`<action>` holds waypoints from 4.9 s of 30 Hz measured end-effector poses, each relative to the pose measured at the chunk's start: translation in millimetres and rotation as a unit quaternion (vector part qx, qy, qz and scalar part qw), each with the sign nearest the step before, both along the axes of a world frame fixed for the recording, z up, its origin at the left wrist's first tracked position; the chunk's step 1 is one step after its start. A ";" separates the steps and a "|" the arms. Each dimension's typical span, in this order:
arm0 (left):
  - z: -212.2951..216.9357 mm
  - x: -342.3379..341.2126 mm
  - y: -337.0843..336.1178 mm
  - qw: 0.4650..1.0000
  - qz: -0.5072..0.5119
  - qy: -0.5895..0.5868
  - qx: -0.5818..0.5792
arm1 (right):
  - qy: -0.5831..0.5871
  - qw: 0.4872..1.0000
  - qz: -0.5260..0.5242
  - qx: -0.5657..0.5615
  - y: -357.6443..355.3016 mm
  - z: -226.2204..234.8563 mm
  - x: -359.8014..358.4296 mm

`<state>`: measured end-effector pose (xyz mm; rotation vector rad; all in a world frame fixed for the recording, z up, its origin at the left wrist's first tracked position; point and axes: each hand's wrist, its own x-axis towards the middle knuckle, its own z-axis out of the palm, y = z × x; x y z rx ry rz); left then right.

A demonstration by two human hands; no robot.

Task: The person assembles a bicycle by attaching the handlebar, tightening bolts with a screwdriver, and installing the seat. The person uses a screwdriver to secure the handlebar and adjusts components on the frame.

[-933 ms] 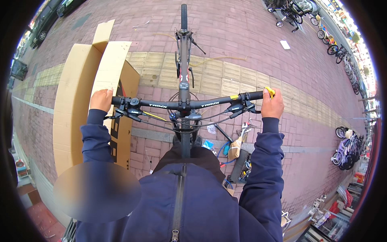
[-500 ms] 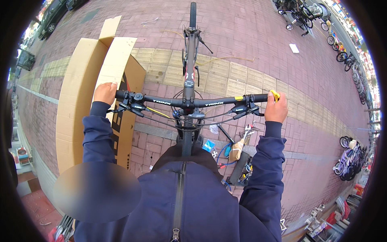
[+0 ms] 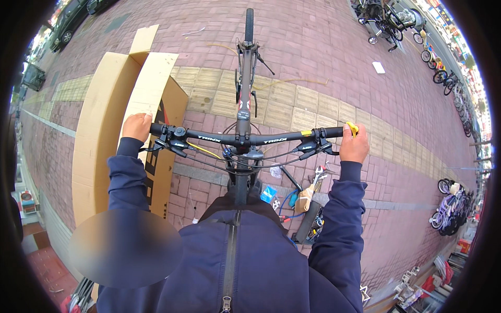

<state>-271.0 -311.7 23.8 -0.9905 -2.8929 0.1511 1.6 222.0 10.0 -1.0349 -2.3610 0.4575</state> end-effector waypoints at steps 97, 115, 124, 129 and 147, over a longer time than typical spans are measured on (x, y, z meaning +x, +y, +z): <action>-73.8 3.5 -33.9 0.555 0.173 -0.273 0.766 | 0.193 0.878 -0.027 -0.437 55.3 -15.8 28.5; -74.9 4.4 -31.4 0.541 0.199 -0.273 0.770 | 0.189 0.874 -0.025 -0.447 58.5 -14.5 30.3; -78.4 3.9 -33.4 0.526 0.193 -0.276 0.781 | 0.182 0.876 -0.021 -0.446 58.0 -14.9 30.5; -76.4 6.2 -34.0 0.526 0.194 -0.280 0.779 | 0.201 0.865 -0.020 -0.459 58.8 -15.5 28.9; -80.0 3.0 -36.1 0.536 0.191 -0.275 0.775 | 0.195 0.868 -0.028 -0.455 58.2 -18.5 27.2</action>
